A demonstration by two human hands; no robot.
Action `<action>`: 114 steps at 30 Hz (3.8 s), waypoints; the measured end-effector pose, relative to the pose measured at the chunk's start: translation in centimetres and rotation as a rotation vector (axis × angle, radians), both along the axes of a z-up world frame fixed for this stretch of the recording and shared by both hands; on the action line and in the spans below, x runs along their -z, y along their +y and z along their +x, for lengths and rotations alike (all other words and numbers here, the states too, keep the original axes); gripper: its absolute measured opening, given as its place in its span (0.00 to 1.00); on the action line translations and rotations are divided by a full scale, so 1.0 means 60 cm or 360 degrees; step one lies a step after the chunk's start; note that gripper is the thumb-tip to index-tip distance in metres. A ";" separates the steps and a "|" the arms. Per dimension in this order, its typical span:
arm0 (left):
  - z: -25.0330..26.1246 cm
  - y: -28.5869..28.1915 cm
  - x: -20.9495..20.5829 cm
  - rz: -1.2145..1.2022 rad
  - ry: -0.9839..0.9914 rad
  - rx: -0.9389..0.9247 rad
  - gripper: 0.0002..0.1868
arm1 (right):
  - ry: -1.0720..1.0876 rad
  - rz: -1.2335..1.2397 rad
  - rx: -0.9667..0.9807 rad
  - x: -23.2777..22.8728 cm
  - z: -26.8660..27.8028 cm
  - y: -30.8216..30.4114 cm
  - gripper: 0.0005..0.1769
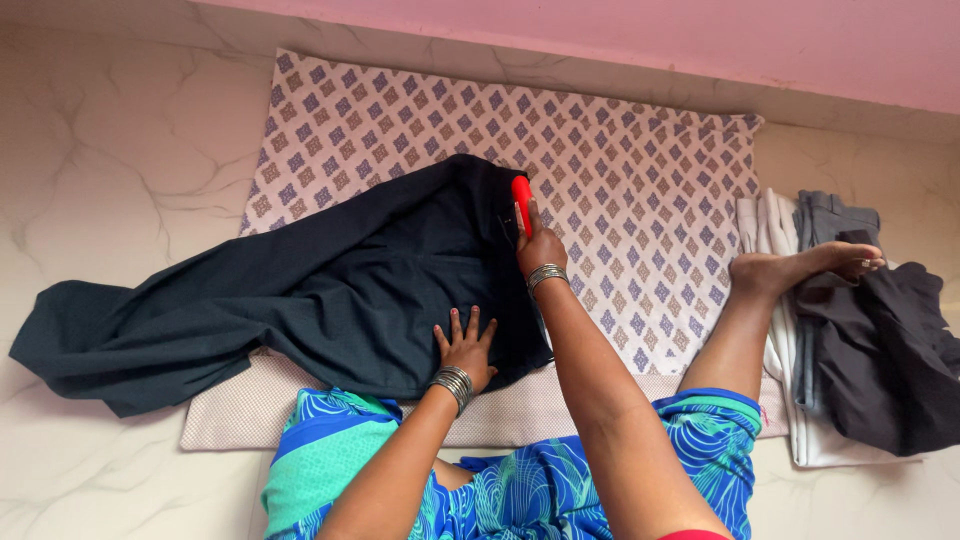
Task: The person irons a dark-colored jacket and then a pair of dark trousers on a patterned mat placed on the floor. They use a red electric iron to smooth out the wrinkles on both garments.
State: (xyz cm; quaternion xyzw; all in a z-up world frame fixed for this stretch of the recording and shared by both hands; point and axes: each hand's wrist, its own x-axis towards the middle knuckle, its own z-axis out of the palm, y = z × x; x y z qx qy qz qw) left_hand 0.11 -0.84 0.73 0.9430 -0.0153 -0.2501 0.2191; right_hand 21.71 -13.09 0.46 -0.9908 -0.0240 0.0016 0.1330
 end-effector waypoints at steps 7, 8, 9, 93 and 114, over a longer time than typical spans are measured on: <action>0.001 0.007 -0.003 -0.0049 0.0020 -0.0038 0.52 | 0.0150 -0.0002 0.0020 -0.016 -0.034 -0.019 0.38; 0.000 0.007 -0.003 -0.0055 0.0021 -0.0037 0.51 | 0.0188 -0.0008 0.0024 -0.019 -0.044 -0.025 0.39; 0.002 0.007 -0.004 -0.0056 0.0026 -0.0037 0.51 | 0.0200 0.0007 0.0036 -0.021 -0.054 -0.030 0.39; -0.063 -0.051 0.080 -0.0236 -0.0700 0.0446 0.14 | -0.0089 0.0263 0.0169 -0.136 -0.266 -0.111 0.37; -0.052 -0.051 0.057 -0.0096 0.0361 0.0761 0.42 | -0.0101 0.0025 0.0121 -0.023 -0.182 -0.045 0.39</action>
